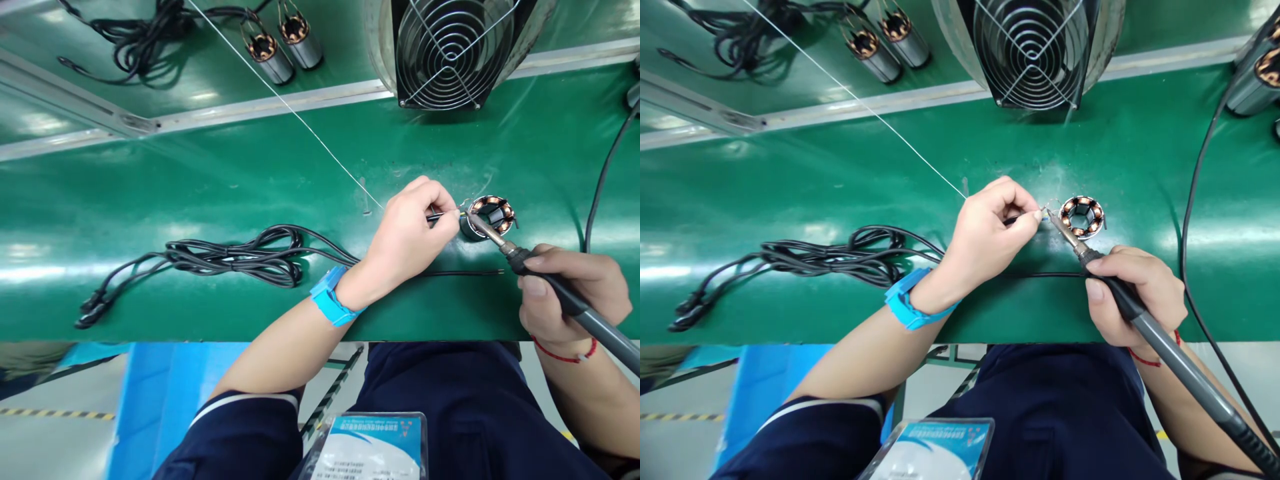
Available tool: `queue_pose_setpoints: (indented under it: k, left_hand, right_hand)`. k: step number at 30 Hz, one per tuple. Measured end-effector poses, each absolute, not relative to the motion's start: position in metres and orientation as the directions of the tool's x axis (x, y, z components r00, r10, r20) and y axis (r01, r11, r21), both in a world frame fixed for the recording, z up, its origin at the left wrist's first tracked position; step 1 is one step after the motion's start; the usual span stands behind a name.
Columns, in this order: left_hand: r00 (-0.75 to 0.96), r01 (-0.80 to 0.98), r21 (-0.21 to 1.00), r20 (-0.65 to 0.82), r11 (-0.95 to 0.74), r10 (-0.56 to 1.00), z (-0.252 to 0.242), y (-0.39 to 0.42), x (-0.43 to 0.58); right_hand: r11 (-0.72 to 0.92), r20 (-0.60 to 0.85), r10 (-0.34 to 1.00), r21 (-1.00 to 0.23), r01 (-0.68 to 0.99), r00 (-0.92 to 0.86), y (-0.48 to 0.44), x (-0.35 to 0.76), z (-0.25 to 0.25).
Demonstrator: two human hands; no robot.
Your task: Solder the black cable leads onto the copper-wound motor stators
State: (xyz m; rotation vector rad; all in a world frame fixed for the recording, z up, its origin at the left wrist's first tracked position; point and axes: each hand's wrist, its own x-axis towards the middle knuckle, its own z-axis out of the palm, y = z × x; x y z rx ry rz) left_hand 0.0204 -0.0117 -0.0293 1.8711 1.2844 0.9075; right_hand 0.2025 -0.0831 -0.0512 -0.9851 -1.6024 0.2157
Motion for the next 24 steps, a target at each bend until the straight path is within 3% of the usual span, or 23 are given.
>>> queue_pose_setpoints:
  k: [14,19,24]
  left_hand:
    - [0.268,0.473,0.837,0.162,-0.276,0.950,-0.029,-0.011,0.020]
    - [0.267,0.464,0.839,0.174,-0.285,0.948,-0.029,-0.010,0.021]
    - [0.254,0.444,0.853,0.173,-0.273,0.952,-0.028,-0.010,0.021]
  right_hand:
    - [0.620,0.710,0.704,-0.624,0.476,0.014,-0.072,0.202,-0.055]
    - [0.491,0.584,0.811,-0.722,0.487,0.048,-0.068,0.195,-0.034]
    - [0.383,0.474,0.880,-0.690,0.614,-0.016,-0.053,0.193,-0.007]
